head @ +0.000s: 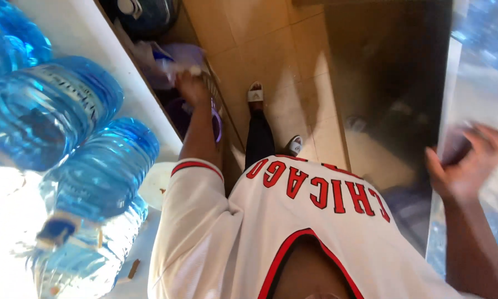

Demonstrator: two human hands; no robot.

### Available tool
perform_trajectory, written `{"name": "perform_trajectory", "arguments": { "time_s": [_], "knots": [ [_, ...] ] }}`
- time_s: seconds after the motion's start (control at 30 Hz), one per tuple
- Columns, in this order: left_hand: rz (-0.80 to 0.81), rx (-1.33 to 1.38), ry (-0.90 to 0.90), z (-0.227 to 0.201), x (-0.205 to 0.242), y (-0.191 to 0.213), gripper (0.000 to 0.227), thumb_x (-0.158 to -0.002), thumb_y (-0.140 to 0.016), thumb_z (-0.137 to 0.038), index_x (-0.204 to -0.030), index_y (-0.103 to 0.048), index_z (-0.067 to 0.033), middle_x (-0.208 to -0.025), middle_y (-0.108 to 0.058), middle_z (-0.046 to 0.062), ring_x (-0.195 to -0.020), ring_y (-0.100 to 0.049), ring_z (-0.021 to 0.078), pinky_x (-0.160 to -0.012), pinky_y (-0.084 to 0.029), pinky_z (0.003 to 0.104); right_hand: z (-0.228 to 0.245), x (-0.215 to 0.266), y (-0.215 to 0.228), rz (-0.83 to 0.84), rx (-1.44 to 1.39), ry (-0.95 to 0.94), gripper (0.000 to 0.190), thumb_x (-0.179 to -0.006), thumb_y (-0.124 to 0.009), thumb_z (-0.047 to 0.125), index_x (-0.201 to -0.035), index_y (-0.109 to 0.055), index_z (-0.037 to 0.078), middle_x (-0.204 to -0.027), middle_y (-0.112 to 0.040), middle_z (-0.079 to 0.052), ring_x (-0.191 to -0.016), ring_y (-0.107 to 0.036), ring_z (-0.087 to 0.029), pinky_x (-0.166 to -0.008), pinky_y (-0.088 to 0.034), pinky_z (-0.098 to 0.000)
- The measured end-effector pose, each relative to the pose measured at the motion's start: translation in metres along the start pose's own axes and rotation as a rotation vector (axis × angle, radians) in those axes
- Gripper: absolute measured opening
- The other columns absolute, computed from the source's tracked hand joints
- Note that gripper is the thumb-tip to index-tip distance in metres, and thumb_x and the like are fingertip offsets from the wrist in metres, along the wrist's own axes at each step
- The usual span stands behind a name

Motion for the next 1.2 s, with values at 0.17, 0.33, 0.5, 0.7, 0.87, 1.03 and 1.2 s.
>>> {"name": "perform_trajectory", "arguments": {
  "time_s": [0.17,0.33,0.5,0.7,0.87,1.03,1.2],
  "knots": [
    [0.089,-2.087,-0.831,-0.047,0.112,-0.097,0.049,-0.094,-0.053,0.005,-0.13,-0.083,-0.0081,-0.099,-0.07,0.012,-0.092,-0.061,0.0341,-0.086,-0.048,0.045,0.014,-0.03,-0.006,-0.088,0.051,0.129,0.06,-0.111,-0.072,0.047,-0.138,-0.065,-0.006,-0.143,-0.061,-0.032,-0.134,-0.056,-0.052,-0.114,-0.039,-0.062],
    [0.345,-1.962,-1.087,-0.071,0.223,-0.189,0.036,-0.111,-0.041,-0.024,-0.11,-0.07,-0.003,-0.106,-0.067,0.017,-0.097,-0.059,0.0373,-0.095,-0.046,0.047,0.007,-0.023,-0.029,-0.14,0.064,0.195,0.06,-0.101,-0.087,0.04,-0.137,-0.066,-0.002,-0.155,-0.054,-0.028,-0.141,-0.049,-0.051,-0.116,-0.035,-0.0628],
    [0.657,-1.618,-1.193,-0.058,0.373,-0.369,0.026,-0.11,-0.053,-0.012,-0.095,-0.067,0.0035,-0.101,-0.058,0.016,-0.098,-0.059,0.0367,-0.091,-0.049,0.047,0.073,-0.024,-0.027,-0.041,-0.02,0.364,0.077,-0.08,-0.094,0.048,-0.138,-0.067,0.006,-0.162,-0.051,-0.027,-0.149,-0.048,-0.05,-0.118,-0.034,-0.0696],
    [1.277,-1.275,-1.306,0.04,0.537,-0.523,0.033,-0.116,-0.053,-0.018,-0.107,-0.076,0.004,-0.113,-0.072,0.021,-0.106,-0.069,0.044,-0.104,-0.05,0.061,0.169,-0.03,-0.068,0.204,-0.063,0.327,0.164,-0.049,-0.116,0.058,-0.174,-0.024,0.007,-0.184,-0.02,-0.017,-0.169,-0.02,-0.039,-0.135,-0.022,-0.0541],
    [1.652,-1.204,-1.209,0.097,0.637,-0.559,0.034,-0.111,-0.038,-0.007,-0.113,-0.07,0.0044,-0.115,-0.061,0.019,-0.11,-0.063,0.0438,-0.097,-0.054,0.056,0.168,-0.067,-0.035,-0.171,-0.727,0.53,0.025,-0.106,-0.073,0.037,-0.123,-0.074,0.02,-0.117,-0.076,-0.007,-0.115,-0.069,-0.021,-0.102,-0.056,-0.0348],
    [0.749,-1.126,-1.248,0.02,0.551,-0.398,0.086,-0.102,-0.096,-0.026,-0.165,-0.04,-0.006,-0.166,-0.041,0.018,-0.158,-0.044,0.0358,-0.135,-0.039,0.05,0.204,-0.049,0.111,-0.135,-1.227,0.408,0.037,-0.109,-0.073,0.014,-0.145,-0.071,0.006,-0.143,-0.075,-0.008,-0.134,-0.069,-0.017,-0.118,-0.057,-0.0331],
    [-0.224,-0.974,0.386,0.077,0.503,-0.223,0.139,-0.063,-0.046,-0.098,-0.18,-0.018,-0.0292,-0.179,-0.039,0.019,-0.148,-0.057,0.0537,-0.115,-0.05,0.073,0.124,-0.081,0.032,-0.154,0.014,0.265,0.067,-0.109,-0.053,0.014,-0.174,-0.041,0.025,-0.091,-0.076,-0.015,-0.091,-0.076,-0.038,-0.084,-0.057,-0.0519]
  ]
}}
Point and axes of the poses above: each hand's wrist, its own x-axis away from the middle knuckle, its own y-axis out of the back of the hand, z = x × y, the point moved 7 cm from there along -x, towards the middle knuckle
